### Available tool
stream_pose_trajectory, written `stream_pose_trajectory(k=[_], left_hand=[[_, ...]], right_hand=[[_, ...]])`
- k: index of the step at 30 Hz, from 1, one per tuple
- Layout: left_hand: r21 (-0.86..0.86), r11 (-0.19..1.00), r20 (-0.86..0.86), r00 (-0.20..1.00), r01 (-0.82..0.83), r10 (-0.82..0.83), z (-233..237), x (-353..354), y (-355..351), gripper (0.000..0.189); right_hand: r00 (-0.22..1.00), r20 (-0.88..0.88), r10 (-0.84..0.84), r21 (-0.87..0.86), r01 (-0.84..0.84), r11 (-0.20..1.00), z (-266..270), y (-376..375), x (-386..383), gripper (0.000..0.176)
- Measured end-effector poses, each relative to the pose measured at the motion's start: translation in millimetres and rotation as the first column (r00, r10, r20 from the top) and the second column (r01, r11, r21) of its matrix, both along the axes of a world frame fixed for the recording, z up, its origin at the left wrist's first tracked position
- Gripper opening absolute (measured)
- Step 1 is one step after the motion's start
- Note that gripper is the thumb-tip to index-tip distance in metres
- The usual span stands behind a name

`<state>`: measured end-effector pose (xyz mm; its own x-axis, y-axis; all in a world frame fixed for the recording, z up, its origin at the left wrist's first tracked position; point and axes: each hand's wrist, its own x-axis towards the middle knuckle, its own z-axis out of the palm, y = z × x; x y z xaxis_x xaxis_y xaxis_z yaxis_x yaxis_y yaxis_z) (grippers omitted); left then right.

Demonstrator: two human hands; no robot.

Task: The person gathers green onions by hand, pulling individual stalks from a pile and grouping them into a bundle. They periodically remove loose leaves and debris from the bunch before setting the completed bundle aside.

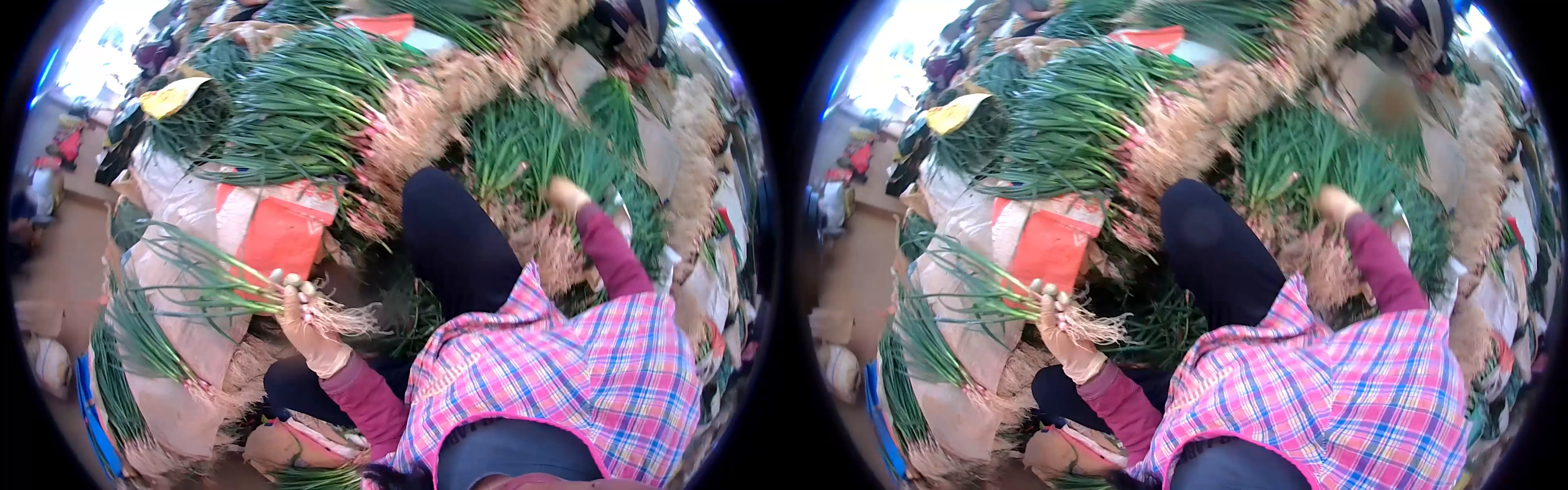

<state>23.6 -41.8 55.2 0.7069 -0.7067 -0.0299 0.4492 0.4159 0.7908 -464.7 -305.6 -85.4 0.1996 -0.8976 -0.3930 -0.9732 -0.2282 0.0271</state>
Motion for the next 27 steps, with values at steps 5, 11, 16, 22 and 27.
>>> stream_pose_trajectory(k=[5,11,16,22,27], left_hand=[[0.061,0.995,-0.217,0.974,0.079,-0.064,-31,1,-14,0.031],[-0.011,0.984,-0.287,0.942,0.177,-0.173,-34,-20,-22,0.033],[0.239,0.961,-0.204,0.975,0.137,-0.088,3,-46,-41,0.023],[0.229,0.921,-0.176,0.944,0.316,-0.280,-34,-58,-52,0.011],[0.230,0.916,-0.151,0.942,0.329,-0.300,-32,-61,-41,0.015]], right_hand=[[0.589,0.803,0.094,-0.162,0.063,0.985,124,-44,147,0.038],[0.793,0.607,0.048,-0.205,0.098,0.974,183,-126,313,0.044],[0.100,0.987,-0.129,0.134,-0.049,0.990,167,-31,338,0.030],[-0.258,0.526,-0.810,0.678,-0.448,0.583,84,90,357,0.016],[-0.134,0.751,-0.647,0.579,-0.338,0.742,91,83,350,0.015]])
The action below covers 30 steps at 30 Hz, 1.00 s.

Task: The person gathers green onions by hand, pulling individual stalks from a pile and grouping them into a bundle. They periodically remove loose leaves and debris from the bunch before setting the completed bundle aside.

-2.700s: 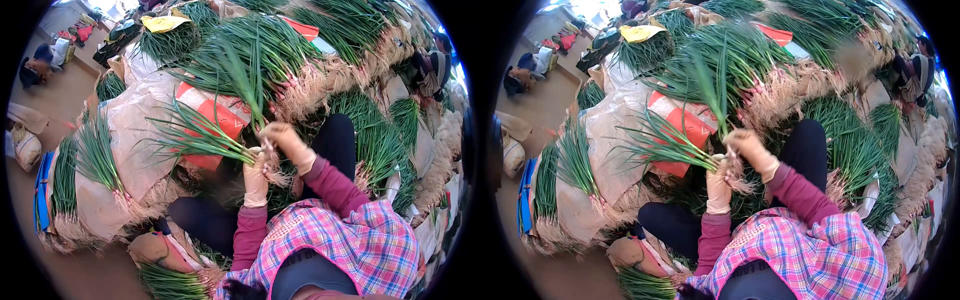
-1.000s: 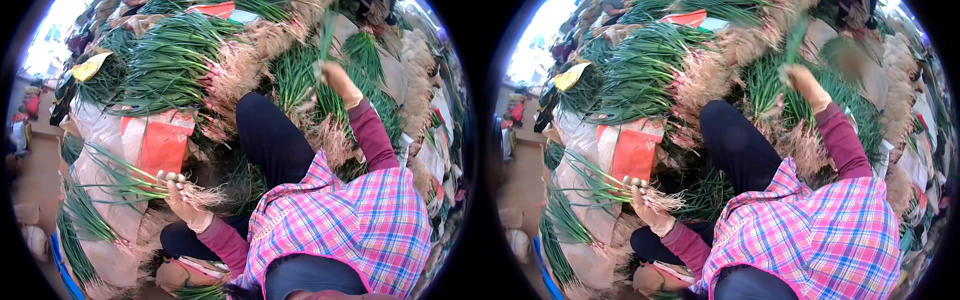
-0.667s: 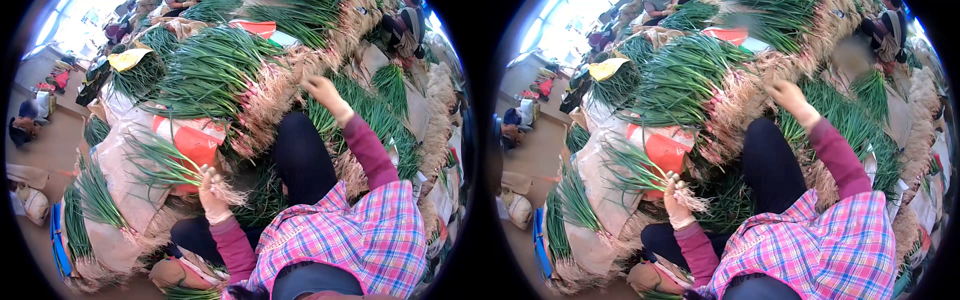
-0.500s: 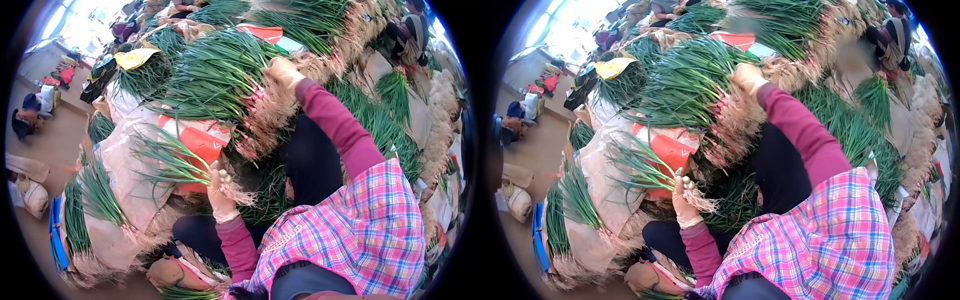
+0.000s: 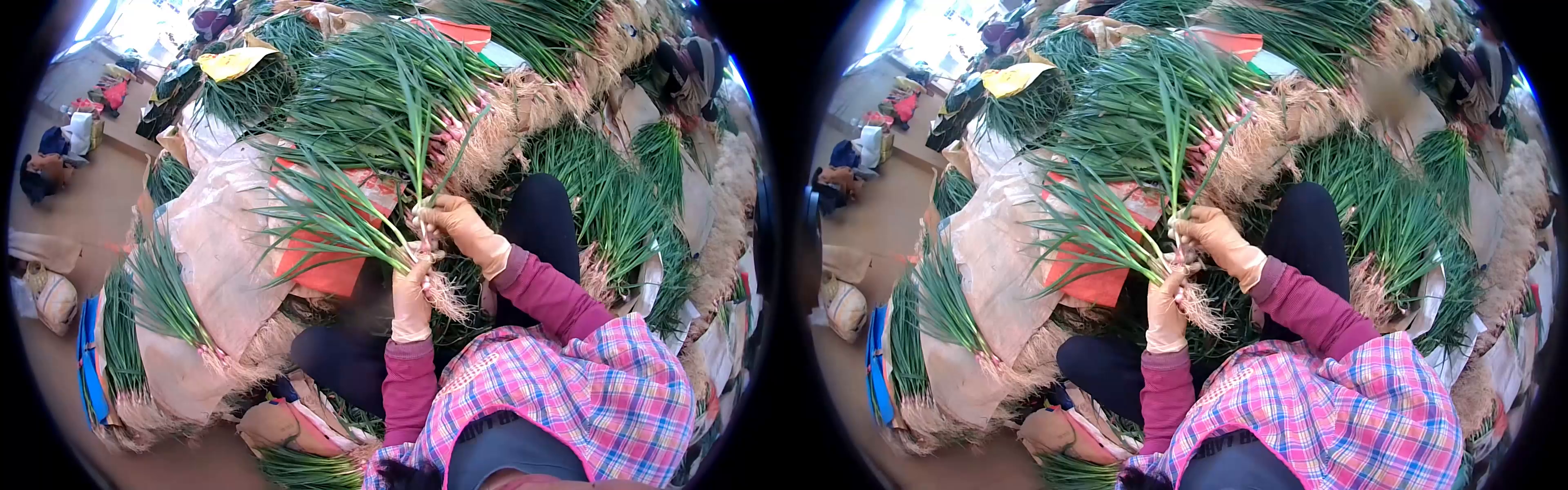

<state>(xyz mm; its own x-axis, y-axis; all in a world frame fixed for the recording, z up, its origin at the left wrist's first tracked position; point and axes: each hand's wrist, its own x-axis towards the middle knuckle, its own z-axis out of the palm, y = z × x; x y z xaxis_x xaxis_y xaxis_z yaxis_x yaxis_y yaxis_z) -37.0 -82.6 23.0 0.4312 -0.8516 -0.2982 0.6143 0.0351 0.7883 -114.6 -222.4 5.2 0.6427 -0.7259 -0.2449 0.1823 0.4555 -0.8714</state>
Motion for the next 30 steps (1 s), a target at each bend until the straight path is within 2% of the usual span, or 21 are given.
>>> stream_pose_trajectory(k=[1,3,5,7,9,10,11,13,15,16,17,19,21,22,23,24,25,27,28,29,30], left_hand=[[-0.028,0.998,-0.037,0.998,-0.057,0.056,-2,-3,-3,0.017],[-0.038,0.999,-0.086,0.996,0.017,-0.020,5,6,0,0.016],[0.009,1.000,-0.171,0.985,0.004,-0.003,17,3,-1,0.017],[0.010,0.997,-0.092,0.993,-0.074,0.075,0,3,1,0.015],[-0.006,0.997,-0.127,0.989,-0.076,0.075,0,6,5,0.014],[-0.055,0.997,-0.174,0.984,-0.052,0.041,4,9,8,0.014],[-0.110,0.993,-0.219,0.976,-0.031,0.007,6,12,10,0.014],[-0.112,0.993,-0.222,0.975,-0.043,0.017,0,14,10,0.014],[-0.064,0.997,-0.325,0.946,-0.042,0.020,-13,14,13,0.014],[-0.082,0.997,-0.322,0.946,-0.009,-0.018,-8,13,13,0.018],[-0.083,0.997,-0.322,0.946,0.001,-0.028,-3,11,11,0.018],[0.036,0.999,-0.264,0.963,-0.039,0.048,7,10,9,0.025],[0.004,1.000,-0.284,0.959,-0.029,0.029,12,13,13,0.032],[-0.084,0.996,-0.286,0.958,-0.005,-0.019,12,14,15,0.035],[-0.171,0.985,-0.284,0.956,0.019,-0.068,11,14,17,0.038],[-0.171,0.985,-0.286,0.956,0.018,-0.067,9,15,19,0.038],[-0.237,0.971,-0.300,0.947,0.041,-0.113,6,16,21,0.037],[-0.363,0.929,-0.322,0.925,0.078,-0.203,7,14,26,0.037],[-0.395,0.917,-0.271,0.948,0.046,-0.164,13,9,30,0.038],[-0.414,0.909,-0.198,0.970,0.049,-0.143,22,11,35,0.042],[-0.343,0.939,-0.130,0.990,-0.001,-0.046,29,14,40,0.043]], right_hand=[[1.000,-0.029,0.008,-0.021,-0.009,1.000,0,0,-1,0.017],[0.998,-0.039,0.042,-0.001,-0.042,0.999,4,-2,-3,0.019],[0.994,-0.060,0.088,-0.050,-0.091,0.995,6,-1,1,0.018],[0.989,-0.074,0.127,-0.085,-0.133,0.987,4,2,5,0.018],[0.997,0.049,0.054,0.026,-0.055,0.998,5,0,7,0.016],[0.964,0.255,-0.071,0.268,0.000,0.963,-13,-17,9,0.018],[0.947,0.280,-0.159,0.324,0.063,0.944,-26,-33,9,0.021],[0.942,0.334,-0.028,0.254,-0.062,0.965,-15,-31,19,0.029],[0.929,0.352,0.116,0.301,-0.230,0.925,2,-25,32,0.033],[0.909,0.378,0.174,0.270,-0.288,0.919,3,-26,35,0.037],[0.847,0.488,0.209,0.255,-0.367,0.895,-7,-32,41,0.032],[0.848,0.480,0.226,0.165,-0.340,0.926,-3,-32,49,0.023],[0.891,0.335,0.305,0.076,-0.348,0.934,2,-26,51,0.016],[0.933,0.229,0.277,0.151,-0.315,0.937,3,-16,52,0.016],[0.950,0.110,0.291,0.121,-0.303,0.945,5,-7,52,0.017],[0.915,0.303,0.268,0.355,-0.369,0.859,1,-3,49,0.017],[0.860,0.474,0.187,0.545,-0.454,0.705,-4,-3,47,0.016],[0.843,0.523,-0.127,0.701,-0.341,0.627,-13,-22,58,0.013],[0.934,0.358,0.004,0.507,-0.198,0.839,-16,-20,56,0.014],[0.987,0.148,0.062,0.229,-0.095,0.969,-19,-16,55,0.016],[0.955,-0.189,0.230,-0.206,-0.268,0.941,-28,-4,49,0.021]])
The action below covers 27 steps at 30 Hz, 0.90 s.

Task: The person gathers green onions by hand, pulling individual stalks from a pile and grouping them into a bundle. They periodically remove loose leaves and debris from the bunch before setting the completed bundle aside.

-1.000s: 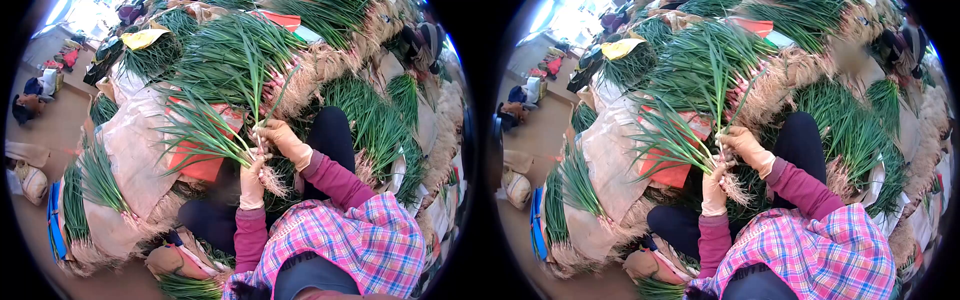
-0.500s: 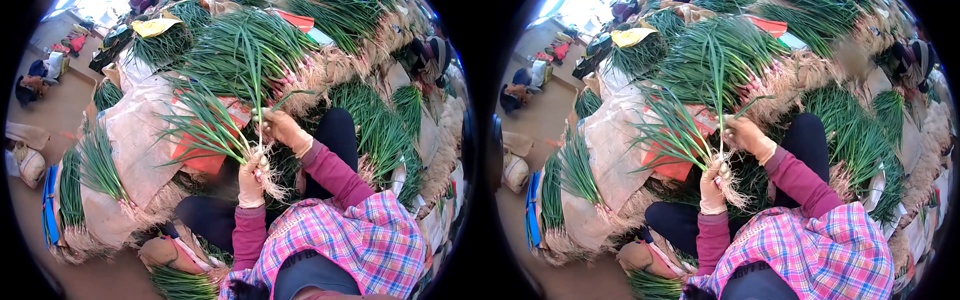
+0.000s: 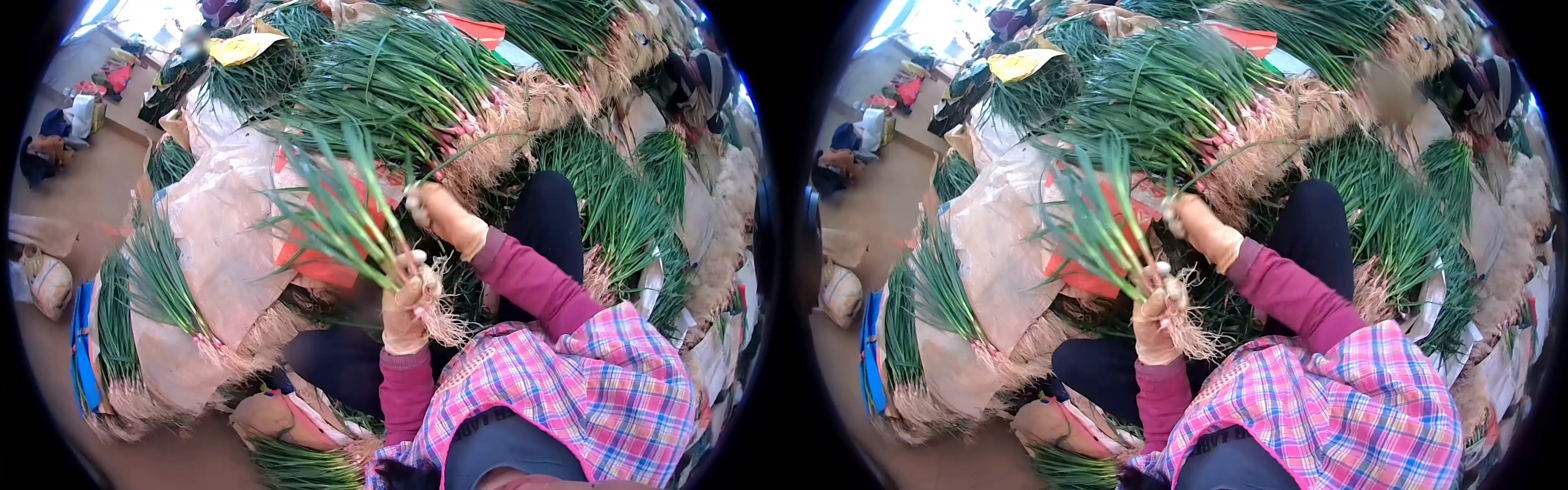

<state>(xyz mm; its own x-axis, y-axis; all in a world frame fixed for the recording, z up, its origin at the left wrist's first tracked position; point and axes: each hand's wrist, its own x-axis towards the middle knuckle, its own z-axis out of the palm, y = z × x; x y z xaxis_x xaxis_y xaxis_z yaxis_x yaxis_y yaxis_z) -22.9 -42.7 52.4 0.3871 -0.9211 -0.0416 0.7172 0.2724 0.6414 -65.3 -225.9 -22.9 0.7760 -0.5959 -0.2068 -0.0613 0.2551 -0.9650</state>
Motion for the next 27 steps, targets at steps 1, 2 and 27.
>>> stream_pose_trajectory(k=[1,2,27], left_hand=[[0.066,0.993,0.075,0.993,-0.093,0.088,3,4,2,0.044],[0.018,0.990,0.113,0.984,-0.143,0.140,4,10,1,0.042],[0.348,0.902,0.123,0.966,-0.256,0.227,-47,-10,-27,0.017]], right_hand=[[0.928,-0.180,0.327,-0.043,-0.339,0.940,10,4,-7,0.022],[0.862,-0.313,0.398,-0.192,-0.468,0.863,22,-1,-24,0.022],[0.942,0.208,-0.264,0.545,0.112,0.831,22,2,14,0.007]])
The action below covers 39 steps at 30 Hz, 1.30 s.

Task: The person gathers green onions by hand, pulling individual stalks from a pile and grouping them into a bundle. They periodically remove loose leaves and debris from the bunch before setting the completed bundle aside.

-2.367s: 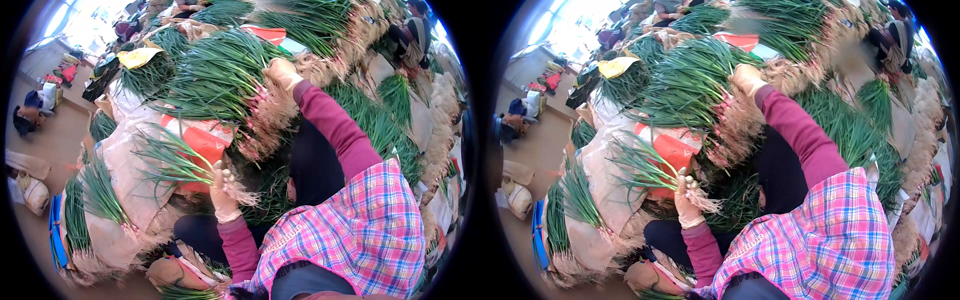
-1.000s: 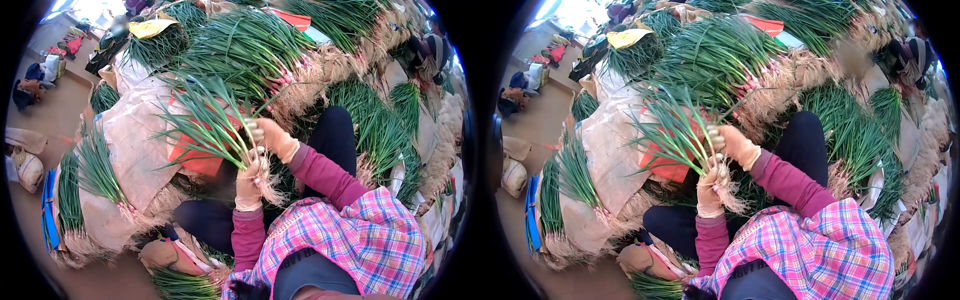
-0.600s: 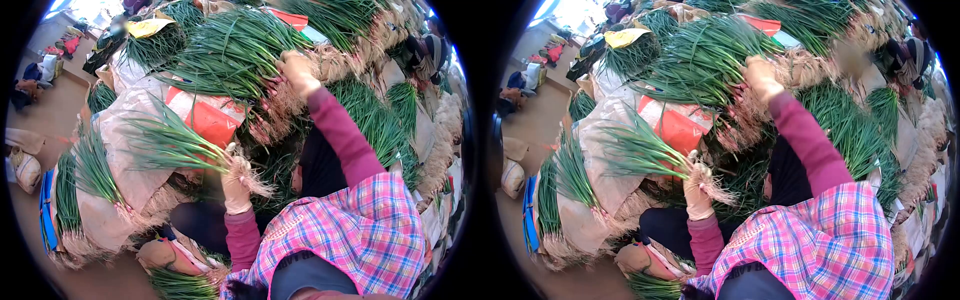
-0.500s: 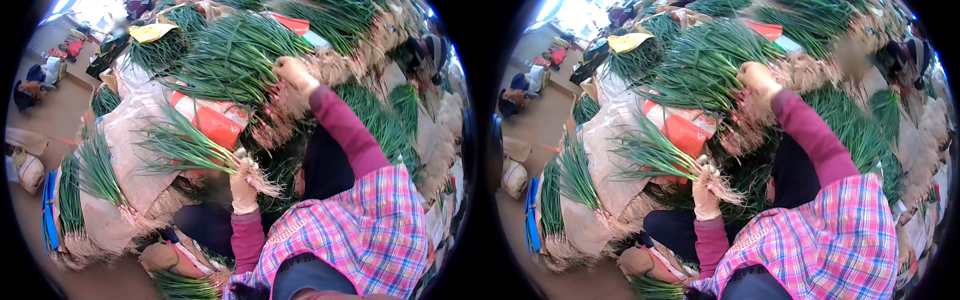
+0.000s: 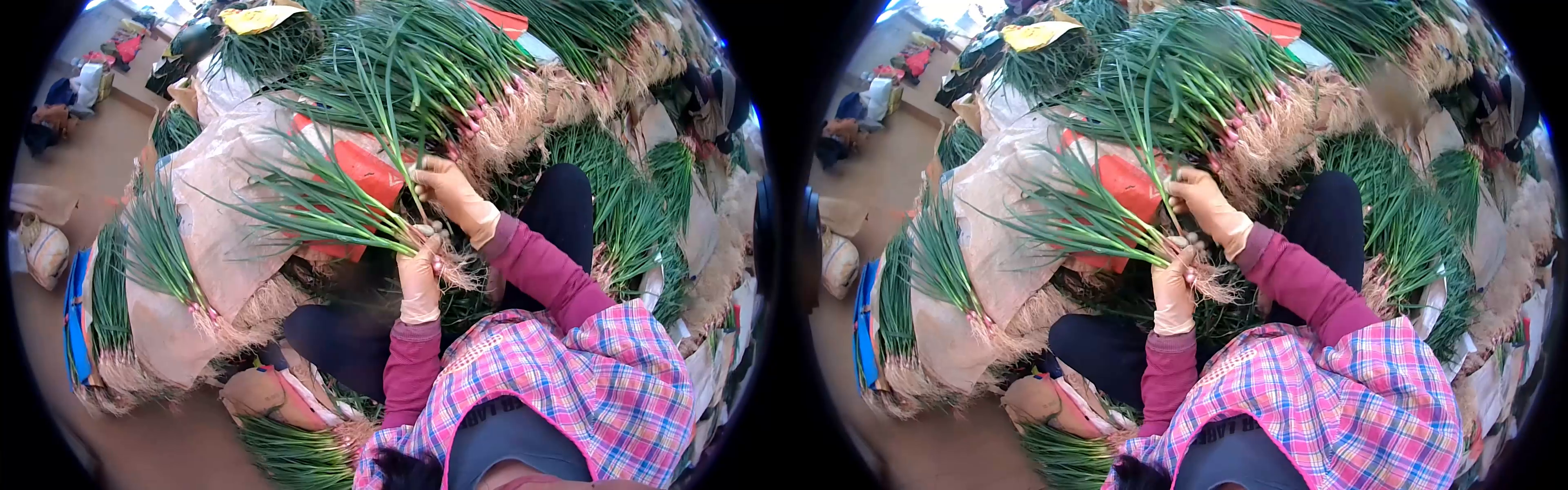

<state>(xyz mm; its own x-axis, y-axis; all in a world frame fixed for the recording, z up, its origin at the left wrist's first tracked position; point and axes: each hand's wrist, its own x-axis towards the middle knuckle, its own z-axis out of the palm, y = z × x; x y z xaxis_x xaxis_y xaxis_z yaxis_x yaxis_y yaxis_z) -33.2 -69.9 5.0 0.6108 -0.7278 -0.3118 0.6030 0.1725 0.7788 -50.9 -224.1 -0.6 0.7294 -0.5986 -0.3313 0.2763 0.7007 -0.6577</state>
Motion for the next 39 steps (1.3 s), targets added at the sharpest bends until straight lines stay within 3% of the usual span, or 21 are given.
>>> stream_pose_trajectory(k=[2,4,5,6,8,9,12,14,15,17,20,22,24,26,28,30,32,35,36,38,39], left_hand=[[-0.182,0.979,-0.172,0.978,0.088,-0.120,-1,5,6,0.017],[-0.372,0.922,-0.199,0.960,0.110,-0.195,9,7,13,0.017],[-0.395,0.916,-0.145,0.981,0.065,-0.132,10,7,18,0.017],[-0.425,0.905,-0.086,0.994,0.031,-0.074,13,11,20,0.018],[-0.461,0.884,-0.103,0.994,-0.078,0.034,29,18,18,0.028],[-0.418,0.906,-0.094,0.995,-0.072,0.036,34,24,18,0.032],[-0.160,0.987,0.029,1.000,-0.003,0.008,31,26,18,0.031],[-0.133,0.991,-0.027,1.000,0.000,-0.004,17,16,7,0.027],[-0.100,0.995,-0.108,0.994,-0.029,0.018,17,11,2,0.026],[-0.057,0.998,-0.031,0.999,0.016,-0.017,6,14,-3,0.021],[0.030,0.999,-0.007,1.000,-0.015,0.015,-2,13,-3,0.016],[0.067,0.993,-0.045,0.995,0.094,-0.091,-3,16,2,0.019],[0.057,0.997,-0.052,0.997,0.060,-0.058,7,7,0,0.020],[-0.045,0.998,0.018,0.998,0.054,-0.054,6,9,8,0.021],[-0.136,0.990,0.134,0.989,-0.038,0.056,21,10,15,0.021],[-0.231,0.965,0.045,0.989,-0.126,0.140,46,7,16,0.024],[-0.246,0.964,-0.023,0.995,-0.098,0.096,31,14,16,0.032],[-0.138,0.990,-0.033,0.999,0.026,-0.030,22,15,10,0.034],[-0.085,0.995,-0.047,0.997,0.058,-0.062,12,15,10,0.033],[-0.183,0.981,-0.152,0.984,0.065,-0.094,18,7,1,0.025],[-0.171,0.979,-0.153,0.979,0.111,-0.137,9,9,2,0.024]], right_hand=[[0.926,0.373,0.060,0.465,-0.242,0.852,-29,-18,-4,0.010],[0.937,0.349,-0.022,0.385,-0.122,0.915,-20,-22,-3,0.010],[0.995,-0.085,0.049,-0.261,-0.069,0.963,-10,-6,-10,0.015],[0.884,-0.384,0.269,-0.405,-0.423,0.811,3,2,-18,0.022],[0.842,-0.511,-0.172,-0.854,-0.476,0.210,-5,13,-34,0.027],[0.738,-0.372,-0.563,-0.911,-0.406,0.069,14,2,-40,0.032],[0.335,-0.301,-0.893,-0.854,-0.512,0.096,52,-71,-57,0.024],[0.489,-0.606,-0.628,-0.780,-0.520,0.349,38,-81,-54,0.025],[0.652,-0.524,-0.548,-0.850,-0.443,0.285,19,-70,-55,0.028],[0.851,-0.492,-0.181,-0.719,-0.281,0.635,17,-5,-55,0.023],[0.980,-0.198,-0.025,-0.523,-0.083,0.848,1,34,-56,0.020],[0.964,-0.214,0.158,-0.286,-0.217,0.933,-2,16,-53,0.019],[0.961,-0.165,0.224,-0.349,-0.269,0.898,-15,20,-46,0.011],[0.959,-0.199,-0.199,-0.780,-0.032,0.625,-19,6,-41,0.010],[0.807,-0.118,-0.579,-0.855,0.214,0.473,36,-44,-46,0.024],[0.466,-0.061,-0.883,-0.984,-0.176,-0.024,53,-123,-47,0.021],[0.403,-0.604,-0.687,-0.774,-0.503,0.384,79,-152,-43,0.026],[0.608,-0.517,-0.602,-0.856,-0.352,0.379,79,-128,-42,0.022],[0.759,-0.530,-0.378,-0.789,-0.278,0.548,77,-101,-49,0.024],[0.921,-0.349,-0.173,-0.806,-0.201,0.556,42,-31,-57,0.018],[0.938,-0.347,0.001,-0.617,-0.230,0.753,36,9,-56,0.016]])
